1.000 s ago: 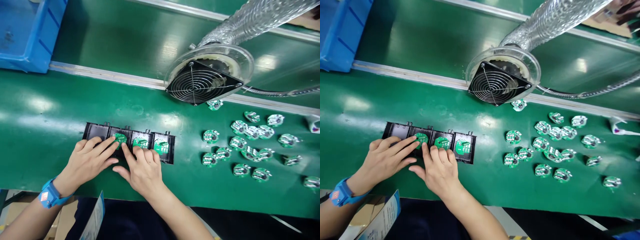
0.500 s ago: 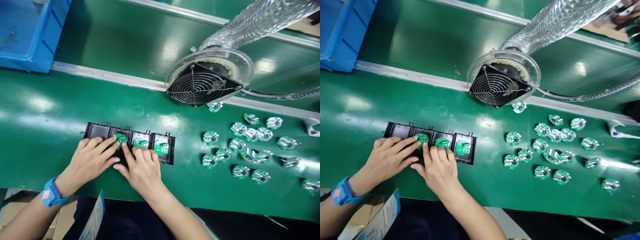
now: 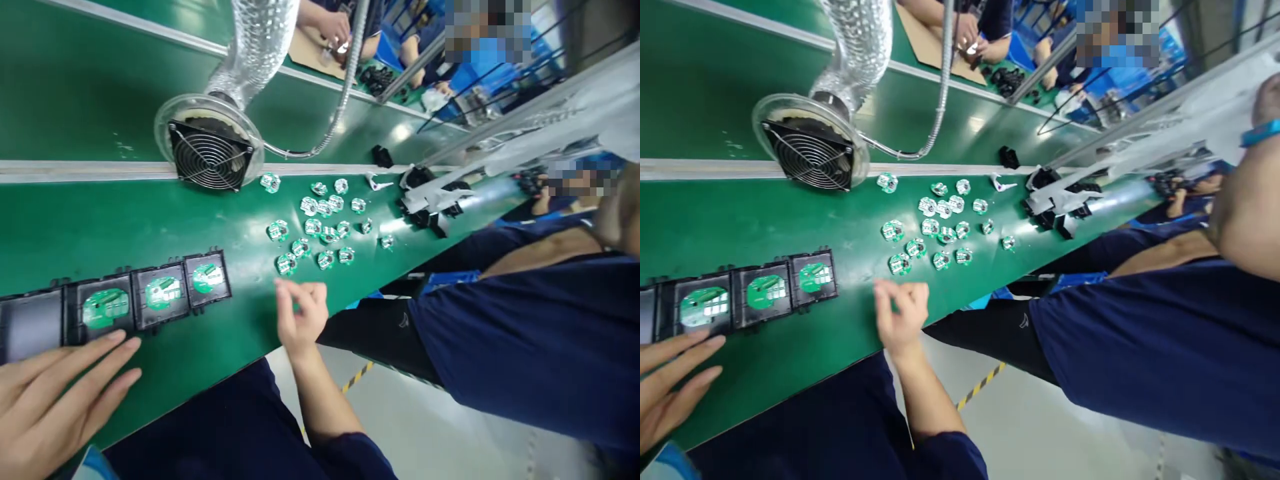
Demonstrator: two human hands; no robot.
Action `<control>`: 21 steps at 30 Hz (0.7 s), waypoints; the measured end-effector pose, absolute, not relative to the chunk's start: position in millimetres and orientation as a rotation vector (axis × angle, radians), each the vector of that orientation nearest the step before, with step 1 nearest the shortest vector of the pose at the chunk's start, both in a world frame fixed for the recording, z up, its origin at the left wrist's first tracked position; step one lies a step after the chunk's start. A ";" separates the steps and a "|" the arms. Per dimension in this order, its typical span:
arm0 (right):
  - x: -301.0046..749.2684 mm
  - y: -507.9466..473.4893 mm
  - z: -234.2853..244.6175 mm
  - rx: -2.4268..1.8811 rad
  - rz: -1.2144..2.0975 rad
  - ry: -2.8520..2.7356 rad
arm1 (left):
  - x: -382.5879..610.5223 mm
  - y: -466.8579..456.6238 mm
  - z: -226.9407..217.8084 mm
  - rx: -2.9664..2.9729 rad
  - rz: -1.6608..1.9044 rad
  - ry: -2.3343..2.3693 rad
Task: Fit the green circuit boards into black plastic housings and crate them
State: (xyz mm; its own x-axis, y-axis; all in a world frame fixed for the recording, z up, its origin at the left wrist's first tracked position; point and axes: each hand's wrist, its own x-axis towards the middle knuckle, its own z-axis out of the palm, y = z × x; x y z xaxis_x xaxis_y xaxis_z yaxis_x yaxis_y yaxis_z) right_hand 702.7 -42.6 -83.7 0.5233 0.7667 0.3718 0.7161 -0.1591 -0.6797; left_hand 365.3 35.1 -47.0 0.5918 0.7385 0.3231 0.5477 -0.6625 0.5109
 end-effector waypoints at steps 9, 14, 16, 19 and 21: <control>778.6 -40.4 -116.0 -2.278 0.225 -1.150 | 454.5 32.4 -44.1 2.897 0.824 0.570; 776.8 -38.3 -111.4 -2.215 0.334 -1.082 | 465.2 25.7 -41.6 2.868 0.834 0.648; 780.6 -40.8 -108.8 -2.140 0.394 -1.041 | 467.4 25.1 -42.3 2.841 0.836 0.684; 780.9 -47.5 -101.8 -1.982 0.514 -0.948 | 471.3 26.8 -42.6 2.742 0.848 0.724; 770.3 -51.9 -93.8 -1.815 0.685 -0.850 | 475.6 26.7 -40.6 2.608 0.862 0.786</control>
